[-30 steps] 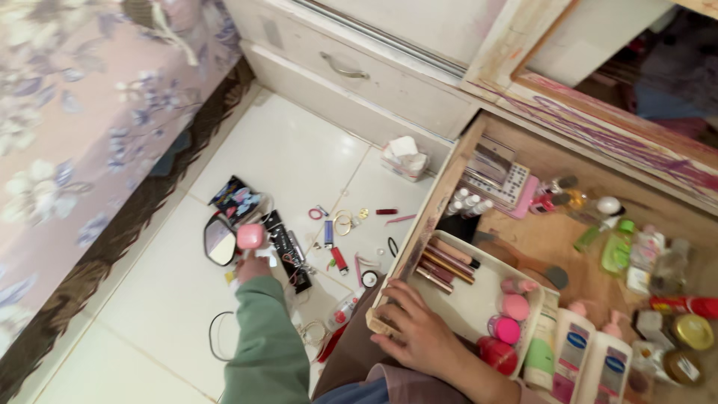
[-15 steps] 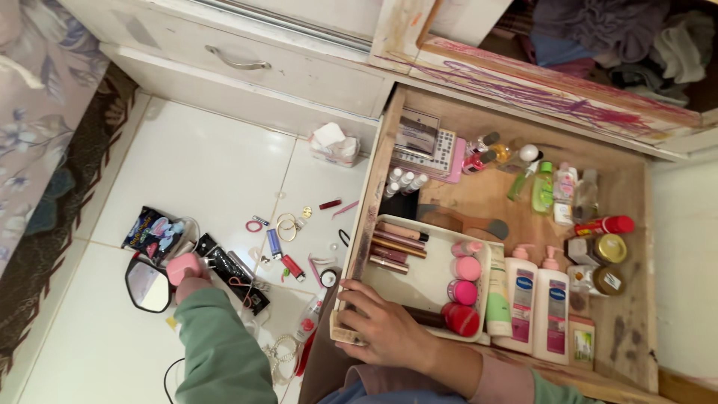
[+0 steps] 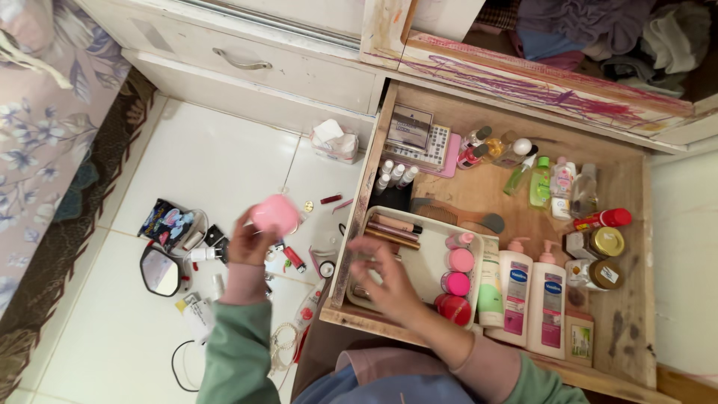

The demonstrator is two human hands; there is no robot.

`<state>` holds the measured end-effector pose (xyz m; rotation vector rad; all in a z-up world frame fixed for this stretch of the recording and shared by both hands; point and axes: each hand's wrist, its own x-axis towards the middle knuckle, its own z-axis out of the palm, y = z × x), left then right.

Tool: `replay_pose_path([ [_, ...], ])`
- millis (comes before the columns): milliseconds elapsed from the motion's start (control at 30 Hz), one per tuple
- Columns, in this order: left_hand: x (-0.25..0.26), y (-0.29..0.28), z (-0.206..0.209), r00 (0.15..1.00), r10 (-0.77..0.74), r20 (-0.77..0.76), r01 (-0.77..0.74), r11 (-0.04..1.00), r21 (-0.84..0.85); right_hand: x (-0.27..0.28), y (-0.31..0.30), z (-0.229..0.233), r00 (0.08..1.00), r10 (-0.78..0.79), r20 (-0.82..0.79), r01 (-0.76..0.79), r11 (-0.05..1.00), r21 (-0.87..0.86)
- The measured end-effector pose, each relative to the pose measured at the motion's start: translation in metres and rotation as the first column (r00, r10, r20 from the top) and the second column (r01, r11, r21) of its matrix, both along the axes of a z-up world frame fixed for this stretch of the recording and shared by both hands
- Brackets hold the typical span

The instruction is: The person organizes various cosmetic and personal care items from the floor into a drawer. They pick up lipsticks, bottles, and other small items, placing them into a tray and arranging them within the open drawer.

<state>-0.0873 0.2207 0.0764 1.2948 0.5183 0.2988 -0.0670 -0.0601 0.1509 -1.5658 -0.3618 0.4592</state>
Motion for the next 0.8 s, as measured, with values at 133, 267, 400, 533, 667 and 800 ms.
replay_pose_path([
  [133, 0.014, -0.066, 0.087, 0.897, -0.442, 0.014, 0.406, 0.836, 0.369, 0.026, -0.017, -0.001, 0.986, -0.017, -0.168, 0.064, 0.959, 0.275],
  [267, 0.027, -0.122, 0.116, 0.781, -0.618, -0.092, 0.6, 0.702, 0.384, 0.046, -0.058, 0.005, 0.977, -0.017, -0.213, 0.073, 0.963, 0.261],
  [400, 0.044, -0.149, 0.069, 0.606, -0.725, -0.329, 0.684, 0.263, 0.68, 0.064, -0.109, 0.001, 0.965, -0.133, -0.227, 0.17, 0.974, 0.152],
  [533, 0.058, -0.165, -0.001, 0.079, -0.626, -0.776, 0.569, -0.61, 0.551, 0.074, -0.148, -0.014, 0.922, -0.23, -0.312, 0.269, 0.959, 0.09],
  [667, 0.053, -0.198, -0.026, -0.087, -0.279, -0.956, 0.362, -0.903, 0.23, 0.077, -0.158, -0.031, 0.921, -0.191, -0.338, 0.222, 0.974, 0.054],
  [800, 0.057, -0.2, -0.011, -0.117, -0.158, -0.981, 0.347, -0.932, 0.108, 0.075, -0.159, -0.04, 0.944, -0.02, -0.328, -0.029, 0.989, -0.142],
])
